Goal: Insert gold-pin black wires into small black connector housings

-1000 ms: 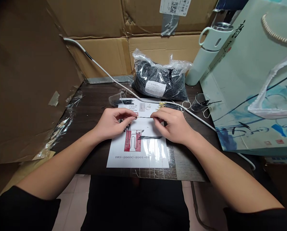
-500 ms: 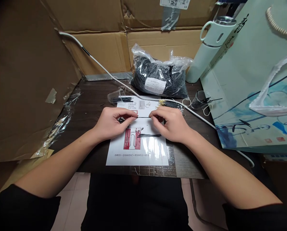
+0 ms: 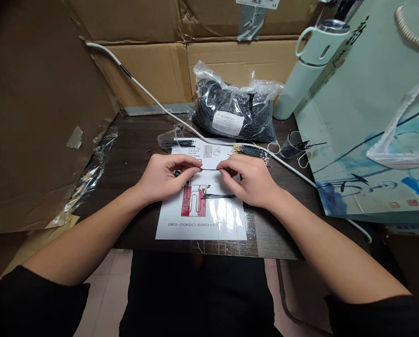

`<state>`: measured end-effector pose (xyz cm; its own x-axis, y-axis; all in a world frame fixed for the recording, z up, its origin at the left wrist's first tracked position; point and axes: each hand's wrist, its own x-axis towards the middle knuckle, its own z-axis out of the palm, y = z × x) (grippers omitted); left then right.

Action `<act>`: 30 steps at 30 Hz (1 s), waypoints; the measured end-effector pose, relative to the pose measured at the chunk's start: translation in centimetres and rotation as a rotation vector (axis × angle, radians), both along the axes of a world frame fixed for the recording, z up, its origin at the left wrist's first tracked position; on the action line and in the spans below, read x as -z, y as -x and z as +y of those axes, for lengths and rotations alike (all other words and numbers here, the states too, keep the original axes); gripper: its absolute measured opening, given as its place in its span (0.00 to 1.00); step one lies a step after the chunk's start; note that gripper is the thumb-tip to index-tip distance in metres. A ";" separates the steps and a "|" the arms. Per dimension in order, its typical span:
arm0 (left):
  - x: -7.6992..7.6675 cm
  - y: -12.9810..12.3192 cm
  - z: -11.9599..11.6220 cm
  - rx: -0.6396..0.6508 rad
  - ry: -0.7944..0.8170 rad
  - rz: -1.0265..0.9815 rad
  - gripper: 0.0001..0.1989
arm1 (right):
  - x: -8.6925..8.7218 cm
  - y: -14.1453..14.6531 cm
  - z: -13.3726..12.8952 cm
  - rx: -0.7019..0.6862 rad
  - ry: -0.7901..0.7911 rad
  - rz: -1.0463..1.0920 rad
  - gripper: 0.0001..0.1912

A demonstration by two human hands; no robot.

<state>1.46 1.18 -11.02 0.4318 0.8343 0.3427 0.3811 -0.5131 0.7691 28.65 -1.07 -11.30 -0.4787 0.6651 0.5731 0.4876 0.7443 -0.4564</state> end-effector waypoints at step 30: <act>-1.6 3.0 2.4 0.229 -0.059 0.547 0.06 | -0.8 -3.3 1.4 0.313 0.202 -0.477 0.07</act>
